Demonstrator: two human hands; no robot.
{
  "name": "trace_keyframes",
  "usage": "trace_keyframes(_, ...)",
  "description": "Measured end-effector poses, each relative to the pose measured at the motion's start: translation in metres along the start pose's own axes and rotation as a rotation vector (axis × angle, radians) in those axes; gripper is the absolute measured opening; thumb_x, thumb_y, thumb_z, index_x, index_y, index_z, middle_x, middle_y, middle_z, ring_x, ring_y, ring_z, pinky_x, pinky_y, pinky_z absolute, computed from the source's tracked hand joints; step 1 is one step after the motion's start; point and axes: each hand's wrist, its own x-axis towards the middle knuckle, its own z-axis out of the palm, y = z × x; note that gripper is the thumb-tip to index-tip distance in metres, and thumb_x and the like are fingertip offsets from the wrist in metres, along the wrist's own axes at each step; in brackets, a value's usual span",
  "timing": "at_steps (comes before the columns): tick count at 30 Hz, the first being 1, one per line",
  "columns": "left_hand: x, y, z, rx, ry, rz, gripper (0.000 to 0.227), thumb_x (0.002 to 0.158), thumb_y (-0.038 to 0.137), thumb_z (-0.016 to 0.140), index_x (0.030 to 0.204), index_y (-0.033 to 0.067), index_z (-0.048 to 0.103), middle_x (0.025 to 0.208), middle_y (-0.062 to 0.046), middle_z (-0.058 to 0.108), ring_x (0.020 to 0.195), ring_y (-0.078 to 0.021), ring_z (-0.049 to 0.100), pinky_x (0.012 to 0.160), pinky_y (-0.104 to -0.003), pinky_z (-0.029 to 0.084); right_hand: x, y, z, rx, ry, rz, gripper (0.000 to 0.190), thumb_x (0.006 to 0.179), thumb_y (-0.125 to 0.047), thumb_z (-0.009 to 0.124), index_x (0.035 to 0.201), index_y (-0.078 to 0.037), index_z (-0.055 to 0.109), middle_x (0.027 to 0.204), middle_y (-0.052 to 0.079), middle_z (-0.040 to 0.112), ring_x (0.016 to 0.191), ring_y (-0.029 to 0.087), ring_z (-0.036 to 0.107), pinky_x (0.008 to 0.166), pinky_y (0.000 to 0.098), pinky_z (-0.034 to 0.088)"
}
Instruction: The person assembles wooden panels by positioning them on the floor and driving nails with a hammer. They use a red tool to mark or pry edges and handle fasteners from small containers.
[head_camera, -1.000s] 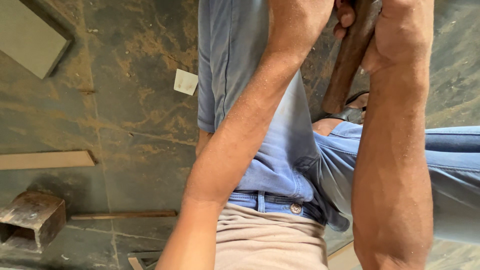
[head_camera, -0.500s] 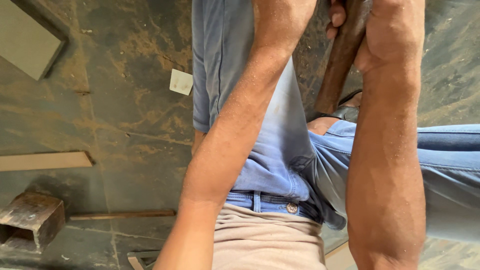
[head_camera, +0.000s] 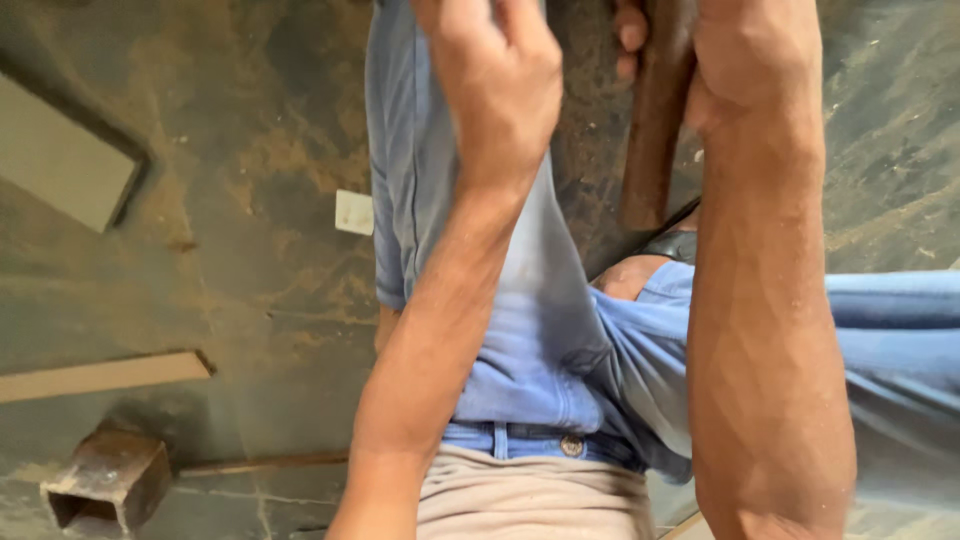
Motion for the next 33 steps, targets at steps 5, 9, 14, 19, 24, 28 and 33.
trace_keyframes(5, -0.002, 0.017, -0.002, 0.072, 0.002, 0.152, 0.050, 0.115, 0.004, 0.053, 0.157, -0.0050, 0.028, 0.168, -0.026, 0.024, 0.158, -0.0375, 0.022, 0.133, -0.041, 0.023, 0.030, -0.012, -0.013, -0.004, 0.002, 0.049, 0.031, 0.111, -0.031, 0.062, 0.116, 0.000, 0.066, 0.091, 0.009, 0.069, 0.069, 0.017, 0.066, 0.061, 0.0320, 0.055)
trace_keyframes(9, 0.002, 0.029, 0.006, -0.016, -0.017, 0.041, 0.051, 0.121, 0.004, 0.047, 0.165, -0.0011, 0.020, 0.174, -0.021, 0.016, 0.159, -0.0315, 0.022, 0.129, -0.036, 0.035, 0.042, -0.021, -0.013, 0.078, 0.053, 0.183, 0.032, 0.109, -0.030, 0.066, 0.121, 0.000, 0.065, 0.091, 0.007, 0.069, 0.067, 0.016, 0.064, 0.057, 0.0322, 0.054)
trace_keyframes(14, 0.006, 0.040, 0.016, -0.240, 0.036, -0.063, 0.049, 0.122, 0.007, 0.044, 0.165, -0.0005, 0.023, 0.172, -0.018, 0.026, 0.154, -0.0274, 0.034, 0.128, -0.041, 0.038, 0.058, -0.027, -0.009, 0.164, 0.035, 0.260, 0.036, 0.105, -0.029, 0.066, 0.125, 0.001, 0.062, 0.090, 0.007, 0.069, 0.069, 0.014, 0.065, 0.058, 0.0305, 0.055)
trace_keyframes(19, 0.029, 0.037, 0.011, -0.676, 0.140, -0.211, 0.052, 0.117, 0.029, 0.059, 0.157, 0.0019, 0.039, 0.149, -0.017, 0.051, 0.134, -0.0272, 0.055, 0.120, -0.046, 0.044, 0.062, -0.020, -0.015, 0.279, 0.009, 0.306, 0.037, 0.106, -0.025, 0.067, 0.129, 0.003, 0.061, 0.093, 0.008, 0.069, 0.074, 0.015, 0.065, 0.061, 0.0311, 0.055)
trace_keyframes(24, 0.065, 0.034, -0.004, -0.822, -0.064, -0.399, 0.060, 0.110, 0.040, 0.072, 0.147, -0.0024, 0.052, 0.138, -0.017, 0.061, 0.128, -0.0289, 0.061, 0.115, -0.048, 0.047, 0.062, -0.016, -0.022, 0.288, -0.012, 0.327, 0.037, 0.107, -0.024, 0.066, 0.131, 0.004, 0.061, 0.094, 0.009, 0.070, 0.074, 0.016, 0.065, 0.064, 0.0317, 0.056)
trace_keyframes(28, 0.076, 0.039, -0.006, -0.839, -0.029, -0.515, 0.054, 0.107, 0.032, 0.080, 0.140, -0.0052, 0.058, 0.135, -0.016, 0.066, 0.125, -0.0273, 0.061, 0.114, -0.044, 0.047, 0.065, -0.019, -0.019, 0.319, -0.006, 0.329, 0.037, 0.107, -0.024, 0.067, 0.131, 0.003, 0.061, 0.094, 0.009, 0.069, 0.074, 0.016, 0.065, 0.064, 0.0318, 0.056)
trace_keyframes(33, 0.083, 0.044, -0.001, -0.895, 0.007, -0.559, 0.053, 0.103, 0.028, 0.081, 0.139, -0.0046, 0.062, 0.127, -0.016, 0.070, 0.123, -0.0268, 0.067, 0.108, -0.038, 0.049, 0.064, -0.017, -0.016, 0.319, -0.032, 0.306, 0.038, 0.108, -0.026, 0.065, 0.132, 0.003, 0.060, 0.094, 0.009, 0.069, 0.073, 0.016, 0.065, 0.065, 0.0311, 0.056)
